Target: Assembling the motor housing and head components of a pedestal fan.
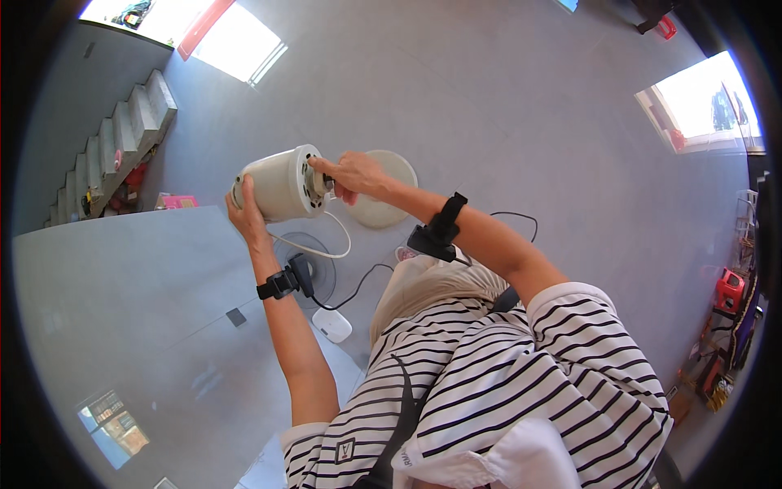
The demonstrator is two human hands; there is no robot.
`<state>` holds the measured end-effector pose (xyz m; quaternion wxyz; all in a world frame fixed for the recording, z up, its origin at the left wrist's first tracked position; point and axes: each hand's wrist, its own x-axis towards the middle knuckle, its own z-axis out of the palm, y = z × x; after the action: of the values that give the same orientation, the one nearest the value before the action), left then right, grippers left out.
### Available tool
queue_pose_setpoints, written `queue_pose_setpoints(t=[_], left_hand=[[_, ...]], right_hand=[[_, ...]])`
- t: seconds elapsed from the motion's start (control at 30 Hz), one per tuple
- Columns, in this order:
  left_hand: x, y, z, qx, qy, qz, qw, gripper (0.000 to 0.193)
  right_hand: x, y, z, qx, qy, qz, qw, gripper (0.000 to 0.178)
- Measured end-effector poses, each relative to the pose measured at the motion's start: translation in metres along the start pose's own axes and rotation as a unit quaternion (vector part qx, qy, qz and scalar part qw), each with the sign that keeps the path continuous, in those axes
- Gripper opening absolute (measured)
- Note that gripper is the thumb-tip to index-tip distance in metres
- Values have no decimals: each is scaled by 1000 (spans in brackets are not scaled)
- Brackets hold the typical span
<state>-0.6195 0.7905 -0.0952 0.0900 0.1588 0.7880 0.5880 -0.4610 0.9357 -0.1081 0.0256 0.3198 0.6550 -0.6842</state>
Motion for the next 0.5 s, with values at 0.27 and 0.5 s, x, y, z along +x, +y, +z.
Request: queue_pose_setpoints(t=[0.27, 0.5], left_hand=[[-2, 4, 1, -12, 1, -5, 1000, 48], [-2, 6, 3, -14, 0, -12, 1000, 48]], right_hand=[[-20, 9, 1, -173, 143, -444, 868, 54], [-13, 13, 3, -247, 112, -321, 907, 37]])
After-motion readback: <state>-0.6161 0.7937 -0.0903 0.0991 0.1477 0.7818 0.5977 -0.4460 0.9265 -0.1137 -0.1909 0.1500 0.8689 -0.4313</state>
